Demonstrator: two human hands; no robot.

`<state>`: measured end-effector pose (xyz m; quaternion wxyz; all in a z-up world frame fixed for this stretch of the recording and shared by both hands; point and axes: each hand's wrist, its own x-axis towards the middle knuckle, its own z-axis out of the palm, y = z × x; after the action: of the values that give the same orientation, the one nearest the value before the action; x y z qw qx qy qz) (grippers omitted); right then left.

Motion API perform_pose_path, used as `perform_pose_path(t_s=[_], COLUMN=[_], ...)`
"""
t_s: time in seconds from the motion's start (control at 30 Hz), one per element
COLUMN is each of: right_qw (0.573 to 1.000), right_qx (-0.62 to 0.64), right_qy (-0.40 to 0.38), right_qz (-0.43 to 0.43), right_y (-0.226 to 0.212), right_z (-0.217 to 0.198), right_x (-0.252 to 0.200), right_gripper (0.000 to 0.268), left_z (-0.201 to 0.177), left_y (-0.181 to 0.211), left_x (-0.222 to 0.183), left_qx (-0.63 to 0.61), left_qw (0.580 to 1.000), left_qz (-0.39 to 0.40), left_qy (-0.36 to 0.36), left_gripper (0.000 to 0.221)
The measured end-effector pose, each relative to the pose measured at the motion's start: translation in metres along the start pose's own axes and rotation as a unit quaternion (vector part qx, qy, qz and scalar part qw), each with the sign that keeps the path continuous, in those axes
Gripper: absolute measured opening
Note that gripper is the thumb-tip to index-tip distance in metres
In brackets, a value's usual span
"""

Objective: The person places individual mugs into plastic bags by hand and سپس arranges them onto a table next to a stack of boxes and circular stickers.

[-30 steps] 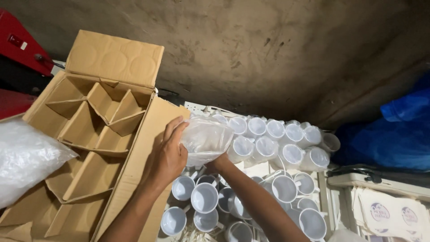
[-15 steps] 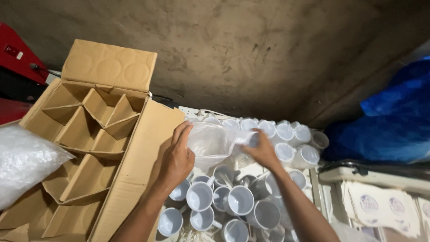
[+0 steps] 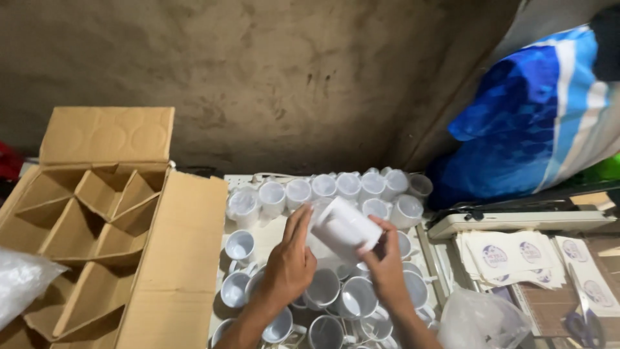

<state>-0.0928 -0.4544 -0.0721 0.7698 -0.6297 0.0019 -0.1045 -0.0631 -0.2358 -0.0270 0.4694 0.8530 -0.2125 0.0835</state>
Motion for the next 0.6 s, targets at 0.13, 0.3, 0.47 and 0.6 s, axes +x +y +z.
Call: perform_pose_path(t_s=[0.13, 0.3, 0.47, 0.6], right_qw=[0.982, 0.990, 0.975, 0.922], right_qx=[-0.191, -0.138, 0.127, 0.292], right_qy=[0.001, 0.004, 0.092, 0.067], right_qz=[0.008, 0.016, 0.159, 0.246], right_y=[-0.002, 0.039, 0.112, 0.069], right_z=[0.015, 0.007, -0.025, -0.012], right_x=[-0.016, -0.022, -0.023, -0.027], right_gripper=[0.078, 0.068, 0.063, 0.061], left_z=[0.000, 0.018, 0.021, 0.015], left_y=[0.025, 0.030, 0.037, 0.035], left_x=[-0.006, -0.021, -0.028, -0.035], left_qx=[-0.015, 0.036, 0.089, 0.070], left_qw=[0.999, 0.977, 0.940, 0.948], left_qz=[0.008, 0.174, 0.275, 0.309], left_qy=[-0.048, -0.122, -0.180, -0.030], left_gripper=[0.079, 0.070, 0.061, 0.063])
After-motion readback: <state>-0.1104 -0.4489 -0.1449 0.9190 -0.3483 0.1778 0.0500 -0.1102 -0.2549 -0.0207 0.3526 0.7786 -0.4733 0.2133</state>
